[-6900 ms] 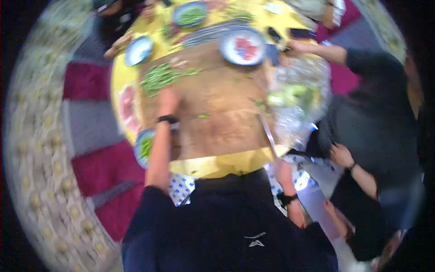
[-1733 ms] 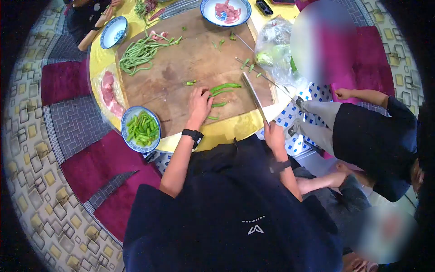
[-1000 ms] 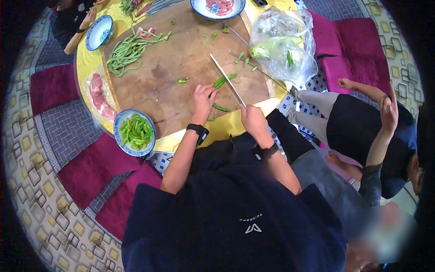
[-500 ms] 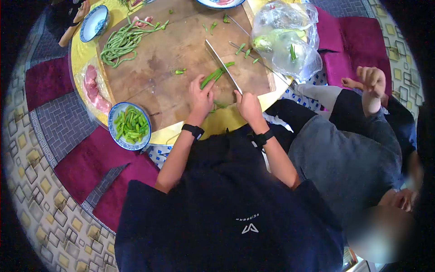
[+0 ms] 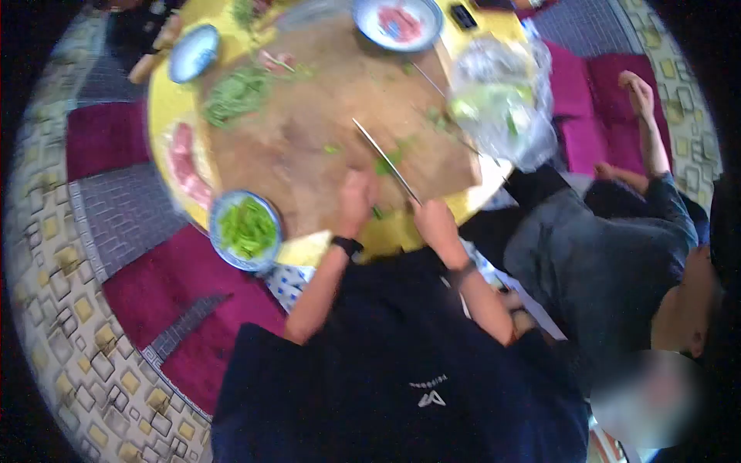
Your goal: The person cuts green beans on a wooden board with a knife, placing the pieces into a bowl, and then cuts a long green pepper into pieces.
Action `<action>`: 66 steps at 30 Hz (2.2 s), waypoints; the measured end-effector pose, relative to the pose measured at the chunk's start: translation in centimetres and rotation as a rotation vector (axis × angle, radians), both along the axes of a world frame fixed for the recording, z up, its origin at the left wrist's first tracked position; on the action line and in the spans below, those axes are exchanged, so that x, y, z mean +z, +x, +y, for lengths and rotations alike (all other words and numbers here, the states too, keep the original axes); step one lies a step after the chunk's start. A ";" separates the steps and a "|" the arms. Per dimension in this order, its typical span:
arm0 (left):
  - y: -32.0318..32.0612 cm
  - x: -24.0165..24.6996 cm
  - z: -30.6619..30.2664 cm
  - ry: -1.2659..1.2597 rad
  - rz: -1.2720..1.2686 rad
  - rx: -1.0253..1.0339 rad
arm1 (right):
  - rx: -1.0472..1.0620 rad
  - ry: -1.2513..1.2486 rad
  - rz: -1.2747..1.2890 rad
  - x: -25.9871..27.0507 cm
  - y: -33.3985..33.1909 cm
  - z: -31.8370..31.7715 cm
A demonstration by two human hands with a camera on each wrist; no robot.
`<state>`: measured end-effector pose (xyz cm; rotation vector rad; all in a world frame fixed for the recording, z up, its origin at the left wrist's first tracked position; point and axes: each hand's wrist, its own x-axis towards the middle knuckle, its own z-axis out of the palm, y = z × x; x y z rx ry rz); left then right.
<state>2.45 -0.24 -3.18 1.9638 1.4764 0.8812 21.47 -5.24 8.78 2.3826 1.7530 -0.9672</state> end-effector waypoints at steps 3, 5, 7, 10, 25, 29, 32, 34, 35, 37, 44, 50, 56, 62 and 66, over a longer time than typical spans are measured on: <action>-0.5 -11.3 -1.5 0.270 0.098 -0.012 | 0.068 0.104 0.028 -1.2 -0.2 0.1; -0.2 0.2 0.5 0.081 -0.038 -0.021 | 0.010 0.082 0.016 -3.3 -0.3 0.4; 0.7 0.7 0.6 0.089 -0.177 0.023 | -0.004 0.122 0.017 -3.3 -0.1 0.8; 0.0 -1.0 -0.2 0.013 -0.095 -0.038 | 0.006 0.203 0.022 -3.7 0.1 0.7; -1.0 2.6 -1.7 0.026 -0.025 0.063 | -0.035 0.181 0.035 0.4 -0.9 -0.8; -1.0 2.1 -1.4 0.111 -0.080 0.076 | -0.041 0.199 0.076 1.4 -1.5 -2.0; -0.5 3.0 -1.8 -0.041 -0.166 0.178 | 0.001 0.179 0.076 1.1 -2.1 -1.9; -0.8 2.6 -1.6 0.032 -0.121 0.155 | -0.001 0.180 0.098 0.6 -2.4 -2.0; -1.0 2.3 -1.6 0.065 -0.098 0.145 | -0.001 0.175 0.109 0.4 -2.6 -2.1; -1.2 1.9 -1.8 0.029 -0.120 0.145 | 0.008 0.188 0.109 0.0 -3.0 -2.3; -1.4 1.1 -2.0 0.036 -0.123 0.132 | 0.033 0.100 0.003 -0.7 -4.2 -1.4; -1.4 1.3 -2.3 0.055 -0.097 0.126 | 0.027 0.083 -0.015 -3.0 -4.8 -1.0; -3.2 3.9 -4.4 -0.139 0.061 0.069 | 0.022 0.194 0.090 -1.9 -3.8 -0.9; -2.7 3.4 -2.9 -0.124 -0.144 0.139 | 0.006 0.190 0.109 1.7 -3.6 -2.4; -2.8 3.0 -3.2 -0.030 -0.080 0.111 | 0.043 0.178 0.103 0.8 -4.1 -2.6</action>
